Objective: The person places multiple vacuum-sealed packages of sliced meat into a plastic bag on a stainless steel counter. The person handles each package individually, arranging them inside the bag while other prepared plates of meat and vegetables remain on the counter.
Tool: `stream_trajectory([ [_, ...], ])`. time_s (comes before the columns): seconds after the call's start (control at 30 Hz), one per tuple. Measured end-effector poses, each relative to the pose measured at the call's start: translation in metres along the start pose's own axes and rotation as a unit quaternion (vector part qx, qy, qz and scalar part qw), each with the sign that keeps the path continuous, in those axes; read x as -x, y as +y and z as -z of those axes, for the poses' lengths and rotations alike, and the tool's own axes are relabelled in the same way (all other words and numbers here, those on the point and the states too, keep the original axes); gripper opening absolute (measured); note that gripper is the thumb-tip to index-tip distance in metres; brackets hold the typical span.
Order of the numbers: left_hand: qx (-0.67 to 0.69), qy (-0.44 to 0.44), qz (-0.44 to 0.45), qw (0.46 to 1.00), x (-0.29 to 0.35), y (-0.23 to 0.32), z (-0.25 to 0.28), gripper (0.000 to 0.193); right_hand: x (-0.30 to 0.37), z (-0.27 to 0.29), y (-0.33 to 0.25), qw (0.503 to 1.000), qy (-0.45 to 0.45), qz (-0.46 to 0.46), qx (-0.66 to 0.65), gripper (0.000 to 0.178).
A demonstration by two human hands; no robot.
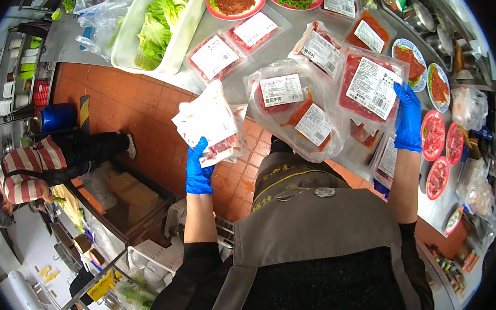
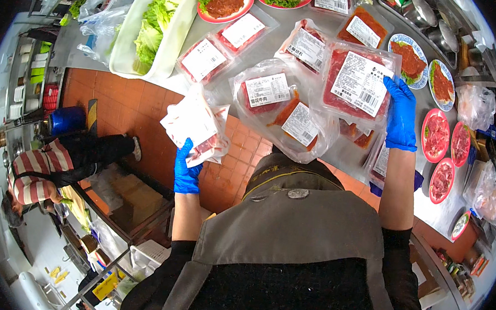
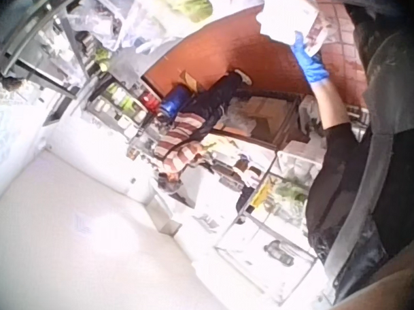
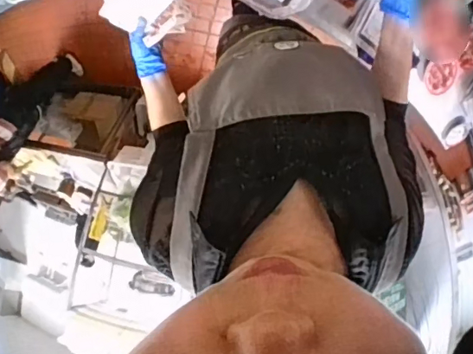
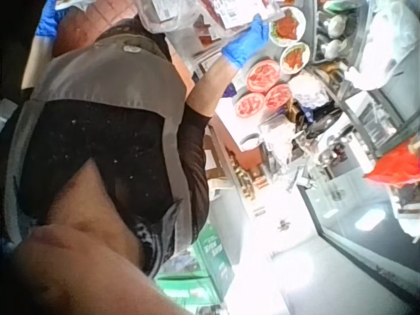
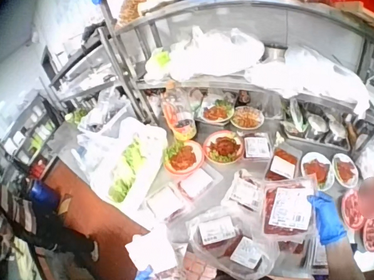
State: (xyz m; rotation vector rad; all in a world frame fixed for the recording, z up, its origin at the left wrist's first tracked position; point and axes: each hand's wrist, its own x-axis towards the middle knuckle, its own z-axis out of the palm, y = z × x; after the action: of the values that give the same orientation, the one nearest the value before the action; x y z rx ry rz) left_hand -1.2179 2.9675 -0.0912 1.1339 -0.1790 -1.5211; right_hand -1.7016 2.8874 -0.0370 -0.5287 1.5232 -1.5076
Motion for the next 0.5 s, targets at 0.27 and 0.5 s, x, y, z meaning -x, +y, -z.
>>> stream_trajectory([
  [0.27,0.023,-0.01,-0.02,0.999,0.0,0.005,-0.001,0.055,0.021,-0.021,-0.011,1.0,-0.026,0.007,0.009,0.025],
  [0.5,0.04,-0.033,-0.012,0.999,-0.008,0.0,0.016,0.059,0.048,-0.07,-0.014,0.984,-0.092,0.059,0.141,0.018],
])
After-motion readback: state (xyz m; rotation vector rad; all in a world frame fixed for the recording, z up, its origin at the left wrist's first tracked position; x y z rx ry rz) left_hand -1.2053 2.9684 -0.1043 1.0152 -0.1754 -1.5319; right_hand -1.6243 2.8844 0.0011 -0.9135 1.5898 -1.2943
